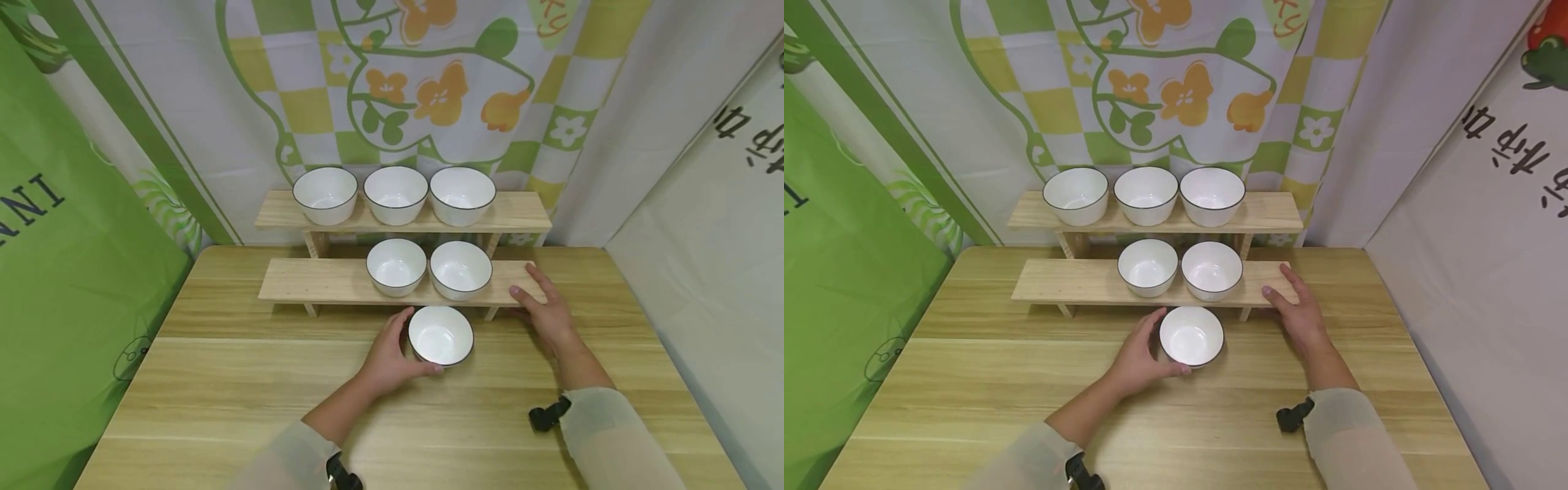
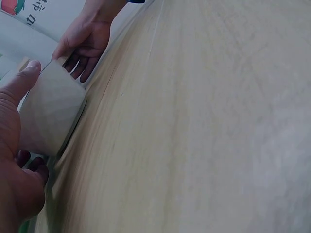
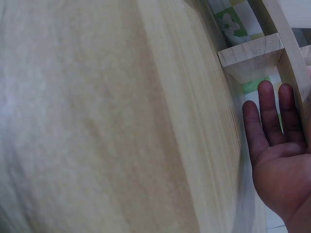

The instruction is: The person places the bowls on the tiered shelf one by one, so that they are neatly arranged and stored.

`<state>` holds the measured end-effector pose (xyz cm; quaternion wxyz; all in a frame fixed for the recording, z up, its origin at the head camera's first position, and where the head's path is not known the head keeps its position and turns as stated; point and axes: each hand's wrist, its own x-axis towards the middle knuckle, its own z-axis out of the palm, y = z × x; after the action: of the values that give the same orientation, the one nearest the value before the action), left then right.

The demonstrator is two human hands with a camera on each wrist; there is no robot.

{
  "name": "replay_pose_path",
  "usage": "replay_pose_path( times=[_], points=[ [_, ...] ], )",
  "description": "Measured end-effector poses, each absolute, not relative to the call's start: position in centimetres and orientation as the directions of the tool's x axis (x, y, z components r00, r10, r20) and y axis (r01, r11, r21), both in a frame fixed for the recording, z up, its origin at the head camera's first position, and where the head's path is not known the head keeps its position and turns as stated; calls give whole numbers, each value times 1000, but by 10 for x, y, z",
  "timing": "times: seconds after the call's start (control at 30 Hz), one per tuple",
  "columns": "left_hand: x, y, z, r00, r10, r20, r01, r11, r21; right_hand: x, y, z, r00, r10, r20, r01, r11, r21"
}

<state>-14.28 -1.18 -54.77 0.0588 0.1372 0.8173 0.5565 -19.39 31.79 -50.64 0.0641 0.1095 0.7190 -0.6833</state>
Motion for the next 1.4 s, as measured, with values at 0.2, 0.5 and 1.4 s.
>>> replay_pose_path(
  times=[0.2,0.5,1.4],
  points=[
    [-141,-4,-549,-962,265,58,160,382,910,-196,319,-511,-969,68,-238,241,44,-969],
    [-137,4,-552,-968,243,63,151,361,920,-201,324,-522,-967,88,-240,247,82,-965],
    [-131,12,-555,-978,183,98,156,337,928,-195,317,-510,-971,86,-225,228,33,-973]
  ],
)
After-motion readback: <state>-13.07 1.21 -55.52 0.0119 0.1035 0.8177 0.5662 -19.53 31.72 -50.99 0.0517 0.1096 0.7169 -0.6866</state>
